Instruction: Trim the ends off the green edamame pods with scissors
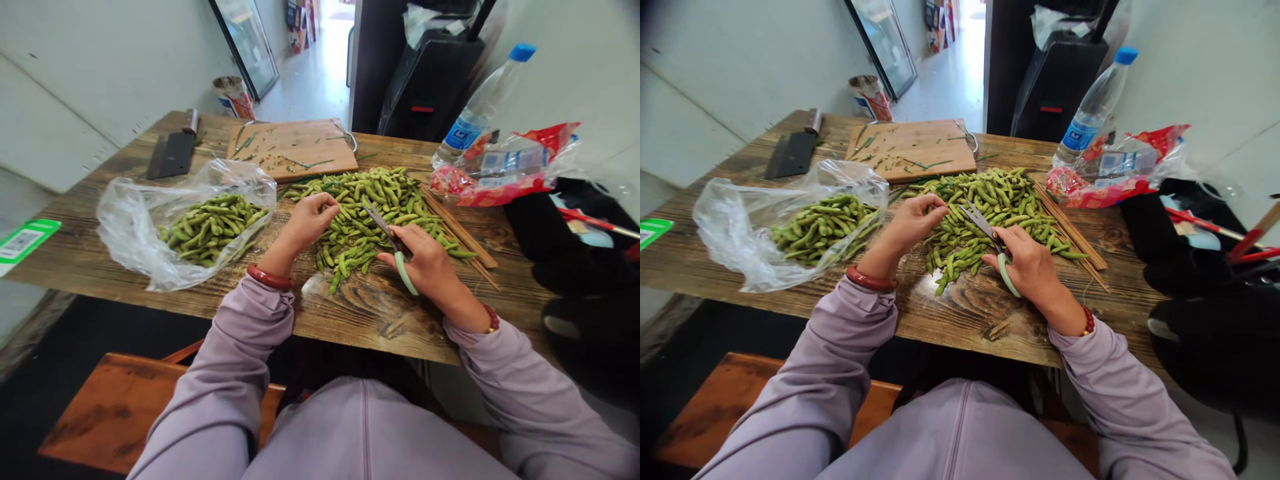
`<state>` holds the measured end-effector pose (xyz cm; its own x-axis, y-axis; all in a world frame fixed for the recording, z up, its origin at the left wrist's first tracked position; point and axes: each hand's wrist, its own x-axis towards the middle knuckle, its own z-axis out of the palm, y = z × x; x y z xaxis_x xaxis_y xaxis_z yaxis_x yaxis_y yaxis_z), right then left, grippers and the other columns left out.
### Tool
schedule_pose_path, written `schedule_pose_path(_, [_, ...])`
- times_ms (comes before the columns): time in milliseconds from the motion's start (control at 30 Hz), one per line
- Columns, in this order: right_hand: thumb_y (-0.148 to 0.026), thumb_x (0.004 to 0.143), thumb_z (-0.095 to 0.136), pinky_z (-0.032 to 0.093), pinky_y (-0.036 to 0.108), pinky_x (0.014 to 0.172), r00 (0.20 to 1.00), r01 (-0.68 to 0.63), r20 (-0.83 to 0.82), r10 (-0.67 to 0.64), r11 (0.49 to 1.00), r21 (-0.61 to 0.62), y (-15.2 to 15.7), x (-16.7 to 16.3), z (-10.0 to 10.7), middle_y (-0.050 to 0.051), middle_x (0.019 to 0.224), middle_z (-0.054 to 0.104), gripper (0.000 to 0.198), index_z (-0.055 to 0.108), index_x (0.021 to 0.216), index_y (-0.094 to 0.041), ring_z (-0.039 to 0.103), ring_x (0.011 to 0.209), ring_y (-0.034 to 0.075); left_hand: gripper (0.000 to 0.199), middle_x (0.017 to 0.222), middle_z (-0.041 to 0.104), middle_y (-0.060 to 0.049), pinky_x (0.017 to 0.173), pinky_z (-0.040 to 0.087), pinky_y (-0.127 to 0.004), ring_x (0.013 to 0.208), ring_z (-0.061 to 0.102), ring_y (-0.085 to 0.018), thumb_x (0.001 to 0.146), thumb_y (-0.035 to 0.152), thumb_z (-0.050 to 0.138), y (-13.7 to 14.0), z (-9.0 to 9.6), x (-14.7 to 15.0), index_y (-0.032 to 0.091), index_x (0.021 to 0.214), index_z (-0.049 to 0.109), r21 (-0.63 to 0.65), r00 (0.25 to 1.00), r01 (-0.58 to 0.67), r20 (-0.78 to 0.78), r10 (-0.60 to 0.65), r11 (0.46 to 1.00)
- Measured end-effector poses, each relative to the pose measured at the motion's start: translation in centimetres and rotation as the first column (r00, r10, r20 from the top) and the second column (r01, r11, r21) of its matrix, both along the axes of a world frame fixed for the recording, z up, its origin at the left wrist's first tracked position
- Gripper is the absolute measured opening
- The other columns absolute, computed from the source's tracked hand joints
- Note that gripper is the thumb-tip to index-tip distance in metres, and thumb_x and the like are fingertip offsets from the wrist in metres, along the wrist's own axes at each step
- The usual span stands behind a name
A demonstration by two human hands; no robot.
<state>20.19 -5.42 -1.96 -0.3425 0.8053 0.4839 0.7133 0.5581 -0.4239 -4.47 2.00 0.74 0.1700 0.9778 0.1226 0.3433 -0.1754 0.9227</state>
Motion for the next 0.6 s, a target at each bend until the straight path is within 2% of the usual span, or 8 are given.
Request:
schedule_pose_path(67, [-0.04, 0.093, 0.066, 0.059, 0.046, 0.085, 1.0, -0.005, 0.003, 0.005, 1.0, -0.001, 0.0, 0.0, 0.0, 0.012, 0.109, 0.069, 0.043, 0.06, 0.132, -0.024, 0.068, 0.098, 0.03, 0.007, 0.062, 0.055, 0.001, 0.063, 0.034, -0.024, 0.063, 0.046, -0.012, 0.075, 0.02, 0.065, 0.4, -0.4, -0.6, 0.015, 0.071, 0.067, 0.126, 0.974, 0.028, -0.227, 0.002, 0.992])
schedule_pose_path(167, [-0.039, 0.093, 0.066, 0.058, 0.045, 0.085, 1.0, -0.005, 0.006, 0.005, 1.0, 0.007, 0.0, 0.0, 0.0, 0.013, 0.108, 0.069, 0.042, 0.061, 0.13, -0.021, 0.068, 0.098, 0.03, 0.012, 0.059, 0.054, 0.002, 0.063, 0.033, -0.026, 0.059, 0.044, -0.013, 0.074, 0.018, 0.063, 0.6, -0.8, -1.2, 0.016, 0.079, 0.074, 0.148, 0.911, 0.09, -0.411, -0.022, 0.985])
schedule_pose_path(300, [-0.039, 0.092, 0.066, 0.058, 0.045, 0.085, 1.0, -0.003, 0.016, 0.003, 1.0, 0.005, 0.1, 0.1, -0.2, 0.013, 0.108, 0.069, 0.042, 0.06, 0.13, -0.021, 0.068, 0.099, 0.03, 0.021, 0.062, 0.059, 0.001, 0.061, 0.033, -0.026, 0.058, 0.046, -0.014, 0.073, 0.014, 0.063, 0.3, -0.8, -1.2, 0.017, 0.088, 0.077, 0.094, 0.825, 0.17, -0.559, -0.089, 0.981])
schedule_pose_path(467, [-0.04, 0.091, 0.067, 0.058, 0.044, 0.084, 1.0, -0.004, 0.021, 0.004, 1.0, -0.004, 0.2, 0.3, -0.5, 0.012, 0.108, 0.068, 0.043, 0.06, 0.129, -0.022, 0.068, 0.096, 0.029, 0.017, 0.075, 0.067, -0.005, 0.065, 0.039, -0.027, 0.066, 0.055, -0.017, 0.08, 0.016, 0.061, -0.1, -0.4, -0.4, 0.016, 0.088, 0.075, 0.086, 0.695, 0.212, -0.714, -0.089, 0.974])
schedule_pose_path(600, [-0.038, 0.092, 0.067, 0.059, 0.043, 0.08, 1.0, -0.007, 0.029, 0.007, 1.0, 0.003, 0.1, 0.2, -0.4, 0.011, 0.106, 0.068, 0.041, 0.06, 0.129, -0.022, 0.068, 0.09, 0.028, 0.015, 0.087, 0.071, -0.008, 0.071, 0.044, -0.028, 0.078, 0.061, -0.019, 0.085, 0.017, 0.059, -0.2, -0.4, -0.3, 0.017, 0.085, 0.074, 0.119, 0.638, 0.248, -0.767, -0.07, 0.962])
